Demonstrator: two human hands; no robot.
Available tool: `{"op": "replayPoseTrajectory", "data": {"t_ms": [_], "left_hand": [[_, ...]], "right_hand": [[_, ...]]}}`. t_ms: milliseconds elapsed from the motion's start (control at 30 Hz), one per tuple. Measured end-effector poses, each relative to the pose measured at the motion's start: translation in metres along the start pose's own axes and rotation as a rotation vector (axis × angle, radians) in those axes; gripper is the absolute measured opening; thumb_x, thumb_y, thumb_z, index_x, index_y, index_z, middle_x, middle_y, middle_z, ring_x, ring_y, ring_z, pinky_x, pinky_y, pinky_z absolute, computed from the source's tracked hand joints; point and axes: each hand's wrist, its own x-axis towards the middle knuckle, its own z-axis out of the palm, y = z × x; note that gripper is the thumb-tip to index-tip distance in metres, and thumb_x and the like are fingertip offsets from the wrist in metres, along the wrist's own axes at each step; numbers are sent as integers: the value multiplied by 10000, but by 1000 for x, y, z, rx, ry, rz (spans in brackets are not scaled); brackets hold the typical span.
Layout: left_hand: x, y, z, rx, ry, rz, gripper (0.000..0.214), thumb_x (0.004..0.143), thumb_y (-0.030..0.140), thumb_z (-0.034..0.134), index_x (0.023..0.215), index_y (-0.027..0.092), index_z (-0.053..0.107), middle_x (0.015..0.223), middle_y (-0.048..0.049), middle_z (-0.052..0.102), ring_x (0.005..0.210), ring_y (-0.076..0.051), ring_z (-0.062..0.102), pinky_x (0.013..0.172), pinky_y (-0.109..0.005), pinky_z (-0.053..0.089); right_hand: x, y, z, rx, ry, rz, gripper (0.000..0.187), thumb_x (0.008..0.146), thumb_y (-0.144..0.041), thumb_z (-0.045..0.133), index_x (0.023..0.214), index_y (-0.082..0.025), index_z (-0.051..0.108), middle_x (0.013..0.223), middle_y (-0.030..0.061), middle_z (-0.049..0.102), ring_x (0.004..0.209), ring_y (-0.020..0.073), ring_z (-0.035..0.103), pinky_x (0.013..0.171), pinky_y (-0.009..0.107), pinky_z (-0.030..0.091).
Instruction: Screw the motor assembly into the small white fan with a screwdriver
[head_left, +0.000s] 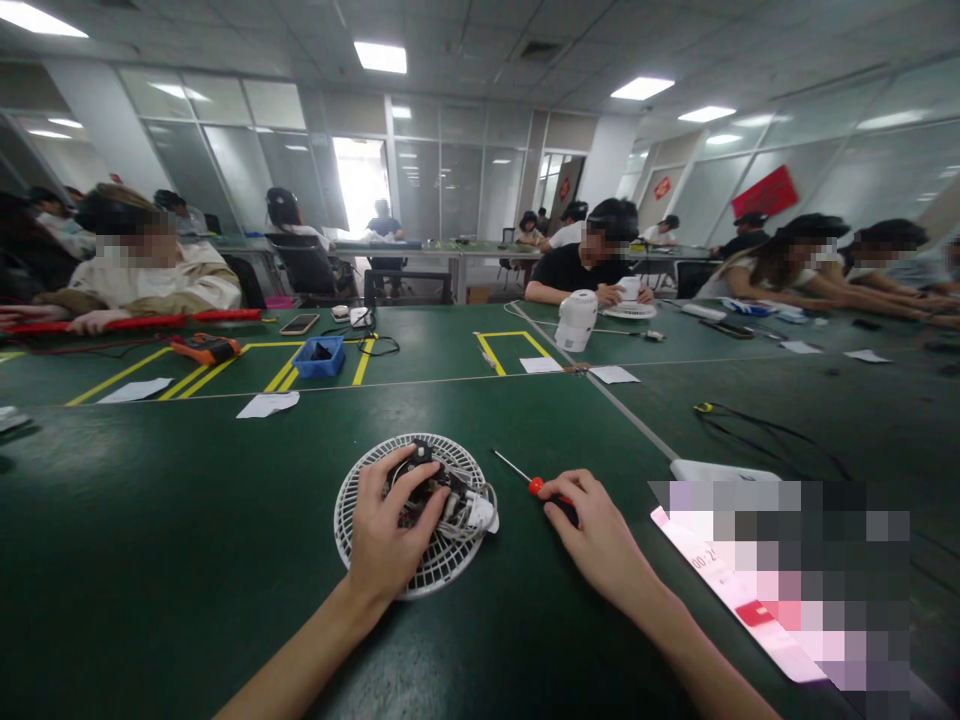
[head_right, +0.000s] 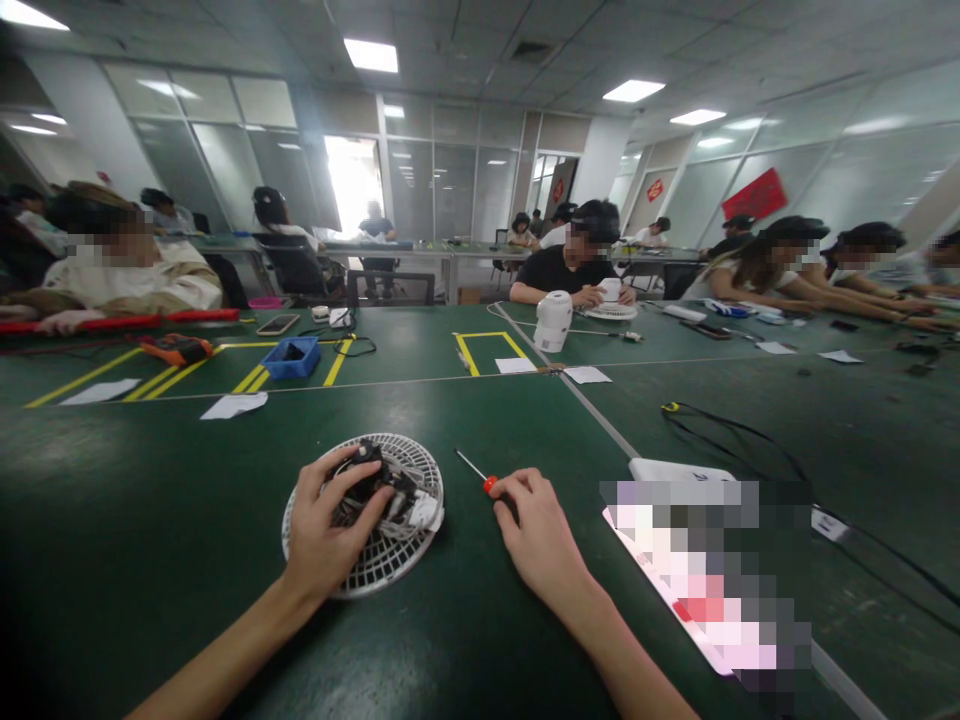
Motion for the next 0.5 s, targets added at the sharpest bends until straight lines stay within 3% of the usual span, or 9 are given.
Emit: {"op": "replayPoseTrajectory", "data": {"t_ms": [167,333,433,500], "left_hand": [[0,0,0,-11,3,-11,390,862,256,722,1233,255,603,1278,-83,606,1151,-249,596,984,-460,528],[-1,0,2,-32,8,-32,517,852,245,733,1329,243,536,1293,-92,585,1186,-244,584,1011,-437,524],[-1,1,2,-39,21,-59,587,845,256,740,1376,235,491,1292,-99,562,1205,-245,570,1015,-428,528],[-1,1,2,-42,36,-59,630,838,259,748,1399,236,461,1286,-99,556,1197,-241,570,1009,-423,533]], "right_hand": [[-1,-2,-1,43,-143,-22,197,848,-167,646,1025,-229,709,1096,85,663,1041,274,628,926,423,495],[-5,-30,-20,241,-132,-35,170,926,-344,611,997,-233,718,1005,63,695,879,234,637,760,352,493],[-28,-55,-37,520,-257,-87,317,959,-530,554,992,-262,719,922,45,709,852,225,660,736,337,514],[-58,-63,-43,586,-348,-161,450,901,-689,505,1060,-326,717,814,38,708,767,249,686,656,368,547]]}}
